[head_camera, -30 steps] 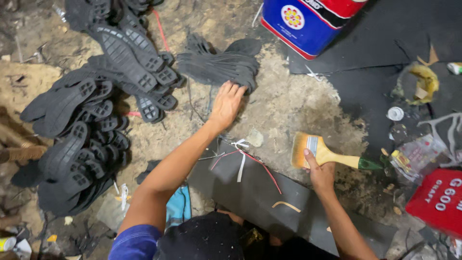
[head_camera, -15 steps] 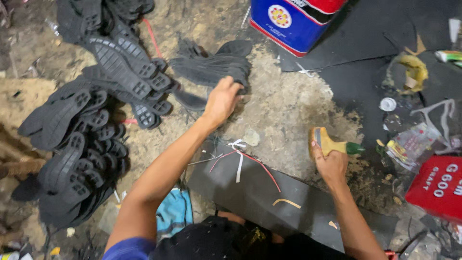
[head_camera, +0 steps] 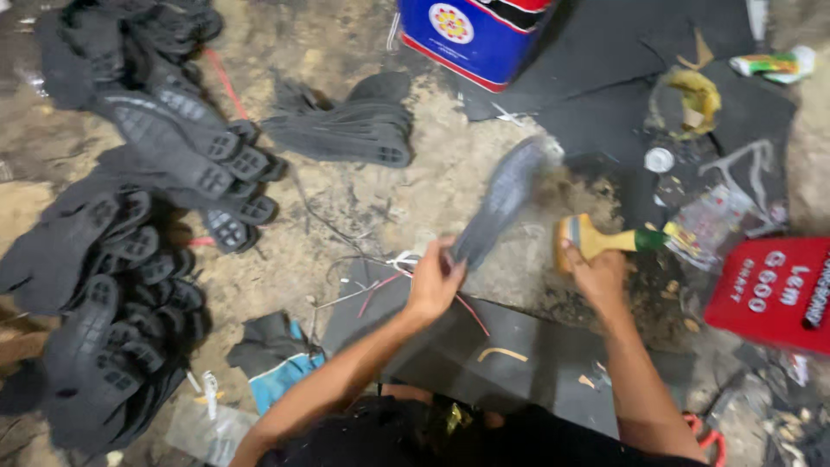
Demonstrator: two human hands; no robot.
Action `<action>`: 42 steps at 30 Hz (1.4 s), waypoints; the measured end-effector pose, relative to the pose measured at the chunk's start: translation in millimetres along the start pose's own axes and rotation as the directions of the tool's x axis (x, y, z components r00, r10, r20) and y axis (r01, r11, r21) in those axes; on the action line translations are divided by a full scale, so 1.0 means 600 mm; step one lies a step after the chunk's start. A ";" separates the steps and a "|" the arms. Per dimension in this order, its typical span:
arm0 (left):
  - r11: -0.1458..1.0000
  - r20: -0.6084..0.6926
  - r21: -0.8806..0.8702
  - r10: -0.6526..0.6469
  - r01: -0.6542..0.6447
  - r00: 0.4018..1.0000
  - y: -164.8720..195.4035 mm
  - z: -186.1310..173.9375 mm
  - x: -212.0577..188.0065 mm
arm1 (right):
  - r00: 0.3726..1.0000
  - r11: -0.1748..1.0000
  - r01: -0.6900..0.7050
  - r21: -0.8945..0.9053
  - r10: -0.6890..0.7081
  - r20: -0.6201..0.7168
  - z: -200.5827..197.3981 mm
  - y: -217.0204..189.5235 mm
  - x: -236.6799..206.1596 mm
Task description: The person applies glue to black shoe soles using a brush. They repeatedly dip the brush into a container and spread the adhesive across the sole surface, handling each sole one at a time.
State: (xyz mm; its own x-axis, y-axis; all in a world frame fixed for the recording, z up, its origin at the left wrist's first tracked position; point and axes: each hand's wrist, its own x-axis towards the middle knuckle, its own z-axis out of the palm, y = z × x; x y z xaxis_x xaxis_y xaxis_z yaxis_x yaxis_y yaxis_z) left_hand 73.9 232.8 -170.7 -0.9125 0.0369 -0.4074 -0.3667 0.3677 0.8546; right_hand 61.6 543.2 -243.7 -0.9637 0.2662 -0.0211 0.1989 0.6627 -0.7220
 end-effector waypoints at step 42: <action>0.360 0.402 0.719 0.484 -0.595 0.777 -0.159 0.069 -0.034 | 0.705 0.810 0.443 0.384 -0.579 0.408 0.079 -0.204 0.156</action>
State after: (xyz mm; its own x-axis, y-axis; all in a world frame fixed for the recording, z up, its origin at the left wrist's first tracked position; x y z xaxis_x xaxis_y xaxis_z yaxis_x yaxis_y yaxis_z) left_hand 135.1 235.4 -257.1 -0.8140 0.5800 -0.0327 0.5416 0.7780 0.3185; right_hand -61.5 453.6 -190.3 -0.8678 -0.4819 0.1211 -0.3342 0.3857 -0.8599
